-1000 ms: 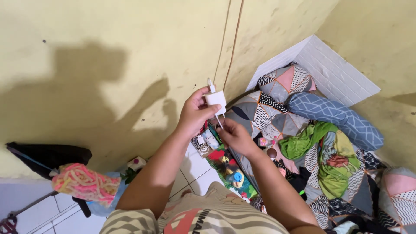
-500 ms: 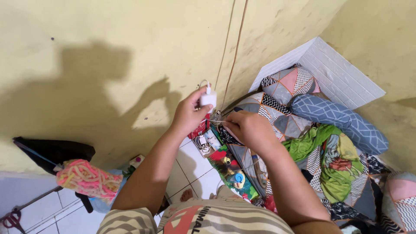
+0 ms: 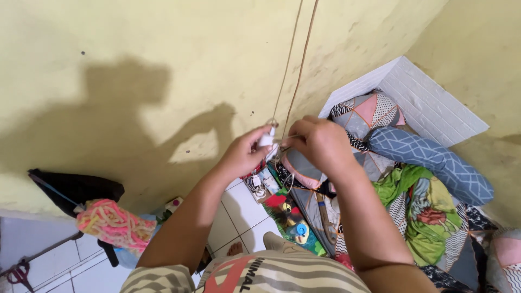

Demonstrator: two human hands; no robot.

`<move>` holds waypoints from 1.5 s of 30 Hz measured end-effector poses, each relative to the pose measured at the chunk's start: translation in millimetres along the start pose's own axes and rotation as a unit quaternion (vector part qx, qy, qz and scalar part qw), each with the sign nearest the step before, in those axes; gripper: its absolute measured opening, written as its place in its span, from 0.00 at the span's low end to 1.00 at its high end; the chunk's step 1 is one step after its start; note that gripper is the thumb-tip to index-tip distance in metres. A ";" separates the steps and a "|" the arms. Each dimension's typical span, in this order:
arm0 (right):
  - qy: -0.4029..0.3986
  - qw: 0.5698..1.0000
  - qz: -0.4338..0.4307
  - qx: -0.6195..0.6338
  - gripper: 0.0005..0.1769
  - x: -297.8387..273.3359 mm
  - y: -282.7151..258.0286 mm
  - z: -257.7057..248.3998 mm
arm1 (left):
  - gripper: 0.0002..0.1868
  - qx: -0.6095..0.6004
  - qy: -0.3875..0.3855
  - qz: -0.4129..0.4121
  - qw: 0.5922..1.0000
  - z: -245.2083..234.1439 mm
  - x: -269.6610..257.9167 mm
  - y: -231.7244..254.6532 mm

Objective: Organizing various household items, including chargers, a spray can, and a digital watch.

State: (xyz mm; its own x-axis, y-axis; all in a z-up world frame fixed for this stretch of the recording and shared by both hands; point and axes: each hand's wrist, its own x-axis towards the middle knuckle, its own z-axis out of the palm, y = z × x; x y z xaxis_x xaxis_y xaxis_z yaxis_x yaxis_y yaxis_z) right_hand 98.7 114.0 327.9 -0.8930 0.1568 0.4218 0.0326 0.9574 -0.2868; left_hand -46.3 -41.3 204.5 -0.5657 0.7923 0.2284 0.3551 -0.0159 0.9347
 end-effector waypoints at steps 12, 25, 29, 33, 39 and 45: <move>-0.021 0.887 0.058 0.457 0.10 15.3 82.3 118.8 | 0.27 -0.320 -0.070 -0.079 0.942 -3.1 -8.5 30.0; 0.014 0.985 0.003 0.171 0.10 -46.9 -1.2 91.7 | 0.26 0.000 0.163 -0.001 0.987 -25.6 33.7 5.5; 0.050 0.998 -0.013 0.032 0.05 -25.3 -9.9 36.6 | 0.25 0.046 0.087 0.010 0.995 -12.1 16.0 -3.5; 0.042 0.989 -0.138 0.013 0.07 -0.2 5.8 10.6 | 0.24 -0.021 -0.016 -0.011 1.000 7.7 -3.1 -27.0; 0.017 0.963 -0.102 0.250 0.08 1.5 50.0 55.3 | 0.27 -0.210 -0.110 -0.130 0.963 9.5 -30.6 -17.5; -0.067 0.846 0.063 0.526 0.10 -19.9 87.7 135.4 | 0.25 -0.305 -0.093 -0.121 0.940 9.3 -29.4 -13.7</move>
State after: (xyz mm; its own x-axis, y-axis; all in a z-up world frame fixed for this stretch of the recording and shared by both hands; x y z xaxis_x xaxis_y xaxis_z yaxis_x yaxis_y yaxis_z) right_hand 58.5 162.1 178.0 -0.9573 0.1455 0.2498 -0.2228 0.1791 -0.9583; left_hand -27.6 -58.7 182.5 -0.4157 0.9094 -0.0093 -0.2925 -0.1241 0.9482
